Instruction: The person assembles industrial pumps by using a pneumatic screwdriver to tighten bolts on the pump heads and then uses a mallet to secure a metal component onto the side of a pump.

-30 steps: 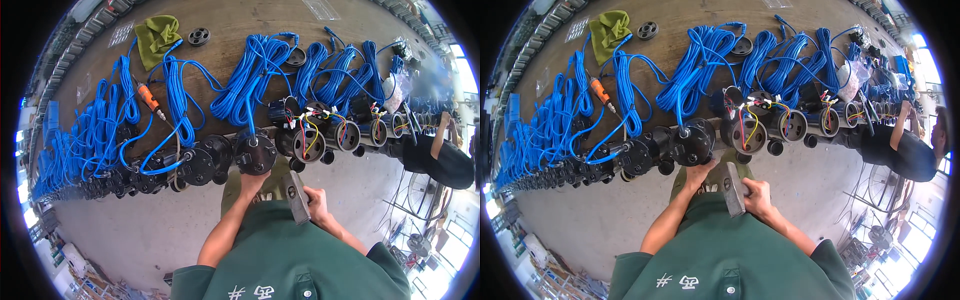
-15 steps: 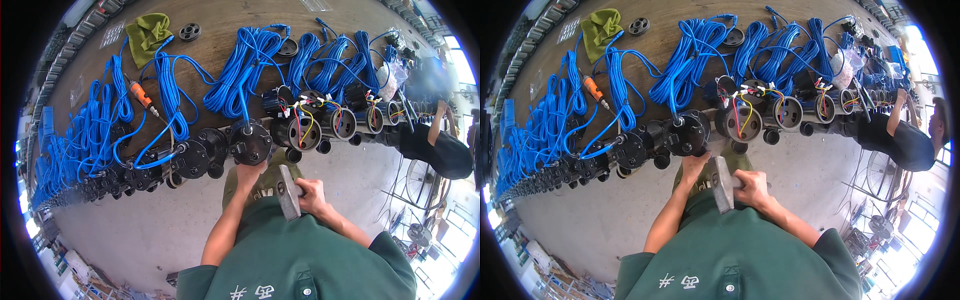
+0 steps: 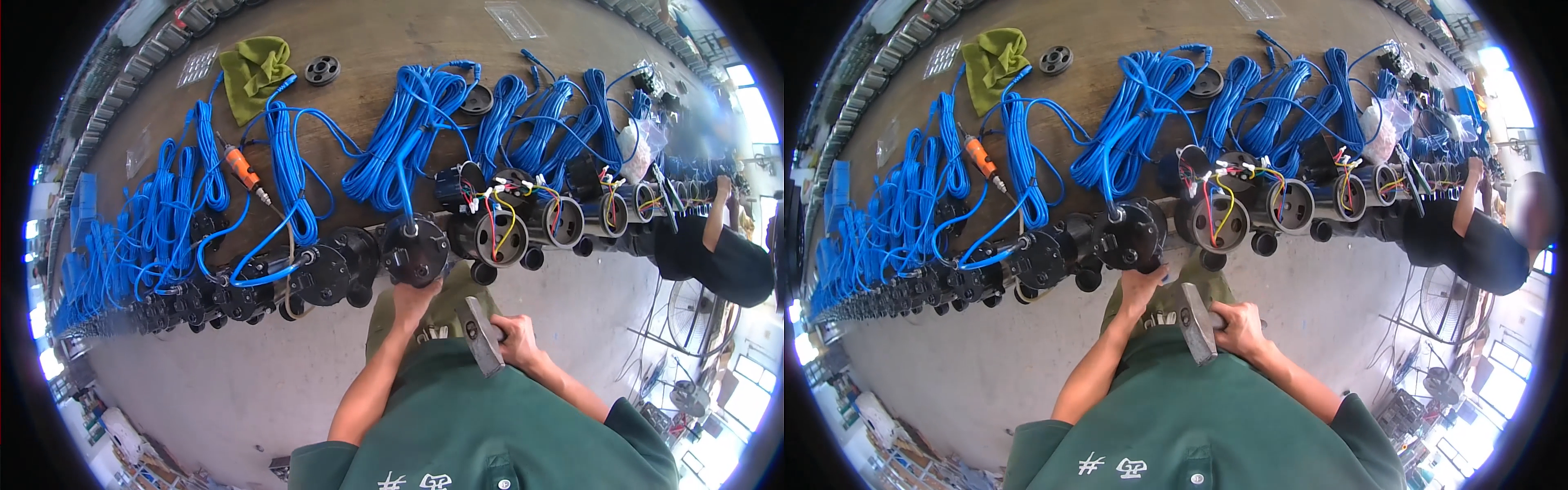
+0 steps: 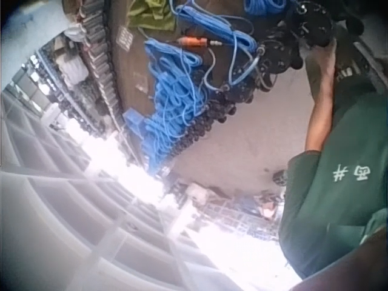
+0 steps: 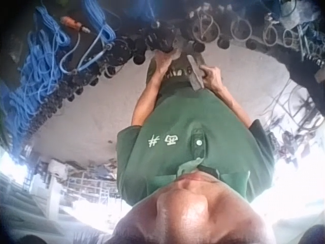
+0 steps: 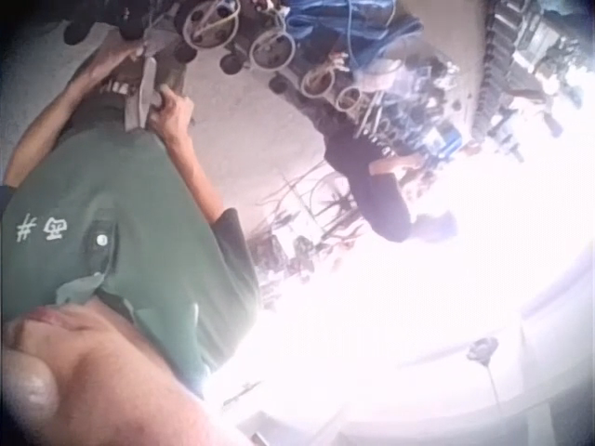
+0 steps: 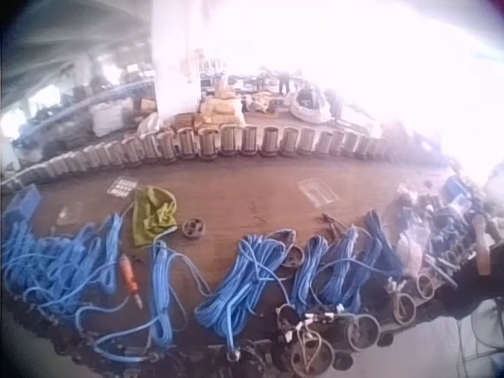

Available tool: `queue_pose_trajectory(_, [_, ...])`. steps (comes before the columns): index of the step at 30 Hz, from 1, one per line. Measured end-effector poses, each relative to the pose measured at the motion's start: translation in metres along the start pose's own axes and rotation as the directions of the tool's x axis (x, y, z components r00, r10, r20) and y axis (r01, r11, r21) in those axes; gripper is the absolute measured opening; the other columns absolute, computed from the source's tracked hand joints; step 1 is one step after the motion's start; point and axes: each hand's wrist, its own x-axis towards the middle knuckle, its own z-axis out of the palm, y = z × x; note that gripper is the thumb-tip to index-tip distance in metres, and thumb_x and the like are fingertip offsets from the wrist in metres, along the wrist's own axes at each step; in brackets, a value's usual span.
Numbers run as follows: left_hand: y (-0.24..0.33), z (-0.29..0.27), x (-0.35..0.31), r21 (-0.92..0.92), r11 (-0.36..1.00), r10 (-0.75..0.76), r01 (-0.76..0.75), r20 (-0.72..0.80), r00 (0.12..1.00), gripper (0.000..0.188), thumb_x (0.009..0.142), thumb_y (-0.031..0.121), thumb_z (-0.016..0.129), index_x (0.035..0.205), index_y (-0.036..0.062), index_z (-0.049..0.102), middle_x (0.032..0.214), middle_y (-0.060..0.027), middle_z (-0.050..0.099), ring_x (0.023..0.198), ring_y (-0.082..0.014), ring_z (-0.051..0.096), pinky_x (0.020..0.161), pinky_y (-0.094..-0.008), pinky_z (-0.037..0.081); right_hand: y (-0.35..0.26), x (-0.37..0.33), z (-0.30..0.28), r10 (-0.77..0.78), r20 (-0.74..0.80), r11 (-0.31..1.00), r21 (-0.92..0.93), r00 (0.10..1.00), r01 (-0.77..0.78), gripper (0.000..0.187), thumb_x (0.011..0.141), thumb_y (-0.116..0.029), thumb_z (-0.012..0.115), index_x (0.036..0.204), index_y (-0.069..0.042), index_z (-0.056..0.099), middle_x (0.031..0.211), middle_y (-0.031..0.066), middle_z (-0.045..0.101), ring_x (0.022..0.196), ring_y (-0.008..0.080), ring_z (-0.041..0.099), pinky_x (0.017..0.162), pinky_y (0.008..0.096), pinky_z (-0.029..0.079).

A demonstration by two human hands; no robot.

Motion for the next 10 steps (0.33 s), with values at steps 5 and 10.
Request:
queue_pose_trajectory(5, [0.018,-0.012,-0.009,-0.069,0.997,-0.037,0.045,0.12,0.992,0.039,0.077,0.023,0.086,0.106,0.0014,0.072,0.09,-0.0063,0.073,0.076,-0.0146,0.066,0.067,-0.0288,0.05,-0.005,-0.002,0.004,0.005,-0.055,0.999,0.035,0.998,-0.003,0.017,0.069,-0.013,0.075,0.075,-0.005,0.062,0.064,0.0186,0.058,0.059,0.0401,0.06,0.054,0.044,0.048])
queue_pose_trajectory(10, [0.006,-0.045,-0.015,-0.118,0.992,0.066,-0.05,0.134,0.989,0.053,0.081,0.023,0.085,0.127,0.0108,0.061,0.092,0.0031,0.068,0.073,-0.0072,0.058,0.054,-0.0244,0.044,-0.017,0.0,-0.01,0.073,-0.036,0.991,0.113,0.997,-0.068,0.014,0.074,-0.013,0.074,0.078,-0.004,0.064,0.063,0.0203,0.057,0.058,0.0406,0.06,0.055,0.0443,0.049])
